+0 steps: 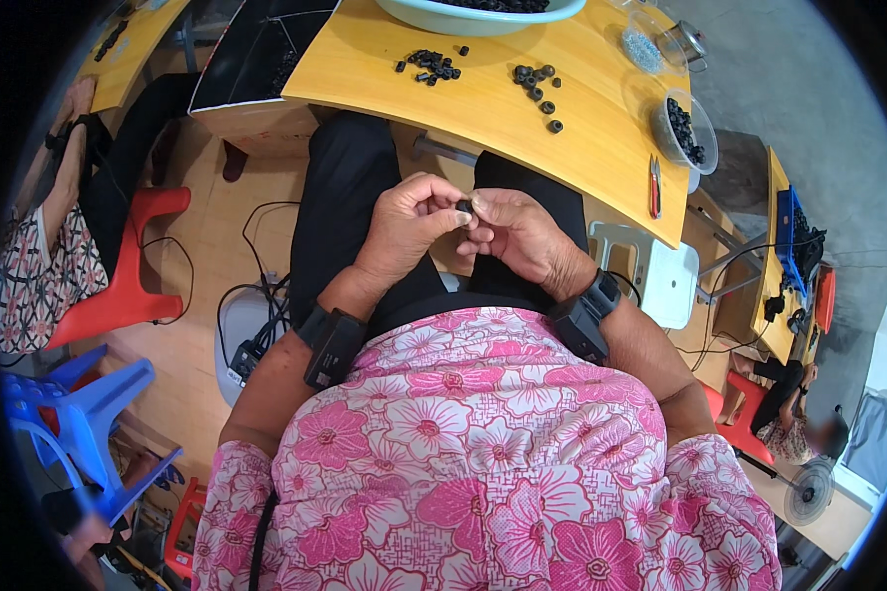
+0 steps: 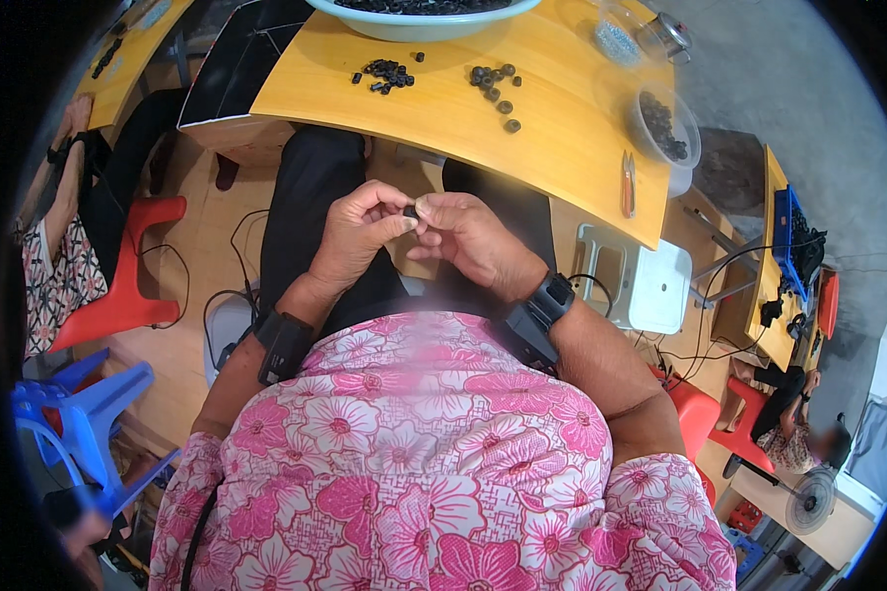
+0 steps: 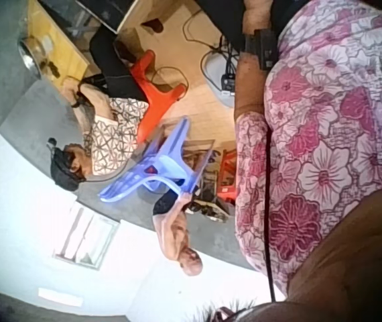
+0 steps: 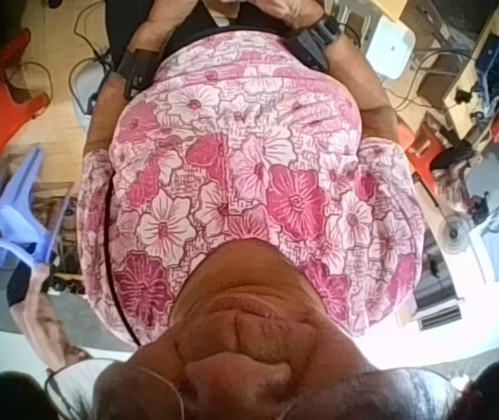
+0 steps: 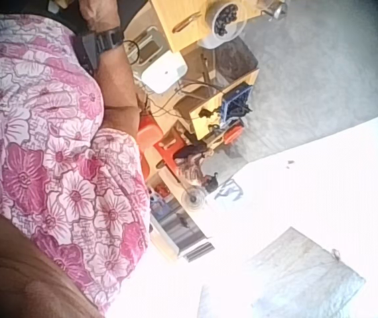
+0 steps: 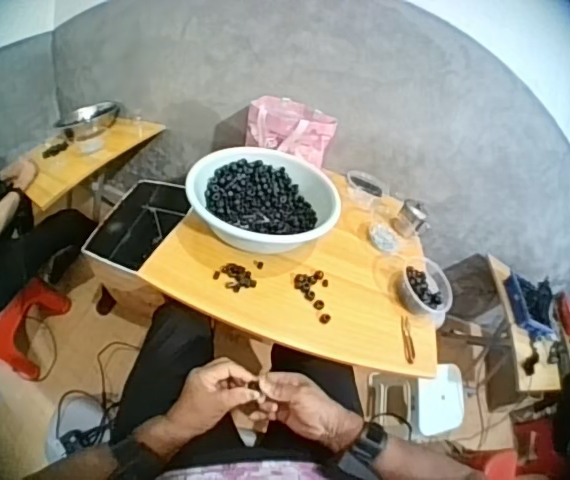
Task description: Assembling small metal components into black plastic housings at a production workstation.
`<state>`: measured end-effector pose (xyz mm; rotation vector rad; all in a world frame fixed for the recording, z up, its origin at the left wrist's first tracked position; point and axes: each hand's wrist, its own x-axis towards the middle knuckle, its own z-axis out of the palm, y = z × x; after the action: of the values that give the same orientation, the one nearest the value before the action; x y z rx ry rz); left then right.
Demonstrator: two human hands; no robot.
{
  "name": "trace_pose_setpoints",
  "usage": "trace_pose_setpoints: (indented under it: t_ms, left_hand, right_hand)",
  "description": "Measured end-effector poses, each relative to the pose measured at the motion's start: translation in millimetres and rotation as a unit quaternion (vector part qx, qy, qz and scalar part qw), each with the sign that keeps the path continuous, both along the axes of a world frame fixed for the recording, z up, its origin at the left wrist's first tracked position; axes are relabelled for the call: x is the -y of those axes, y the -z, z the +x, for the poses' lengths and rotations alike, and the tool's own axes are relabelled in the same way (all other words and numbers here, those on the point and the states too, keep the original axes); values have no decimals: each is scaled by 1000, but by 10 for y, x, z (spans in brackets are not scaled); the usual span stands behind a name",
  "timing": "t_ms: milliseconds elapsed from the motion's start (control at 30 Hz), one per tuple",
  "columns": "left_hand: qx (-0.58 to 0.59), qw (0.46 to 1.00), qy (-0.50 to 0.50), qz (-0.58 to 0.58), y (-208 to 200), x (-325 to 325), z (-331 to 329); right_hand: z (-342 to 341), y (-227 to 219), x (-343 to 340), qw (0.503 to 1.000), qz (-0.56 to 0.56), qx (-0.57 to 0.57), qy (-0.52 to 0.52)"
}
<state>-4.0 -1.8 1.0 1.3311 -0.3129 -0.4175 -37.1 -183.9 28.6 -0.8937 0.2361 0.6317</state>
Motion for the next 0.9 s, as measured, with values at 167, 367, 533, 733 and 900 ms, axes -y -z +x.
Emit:
trace_pose_setpoints:
  t_ms: [167,367,533,733,900]
  left_hand:
    - [-57,997,48,-22,-16,-8,28]
    - [-115,986,89,-77,-97,8,-10]
    - [-84,990,100,-44,-121,-1,-9]
    - [-56,994,96,9,-120,-5,-20]
    - [-17,995,89,47,-102,-2,-9]
  right_hand:
    - [8,-48,-28,995,-66,78,4]
    - [-8,-107,-39,917,-300,260,-33]
    - [-7,-132,-65,846,-370,383,-14]
    - [-24,-117,-56,818,-410,404,-13]
    - [-37,-80,-73,824,-407,394,-5]
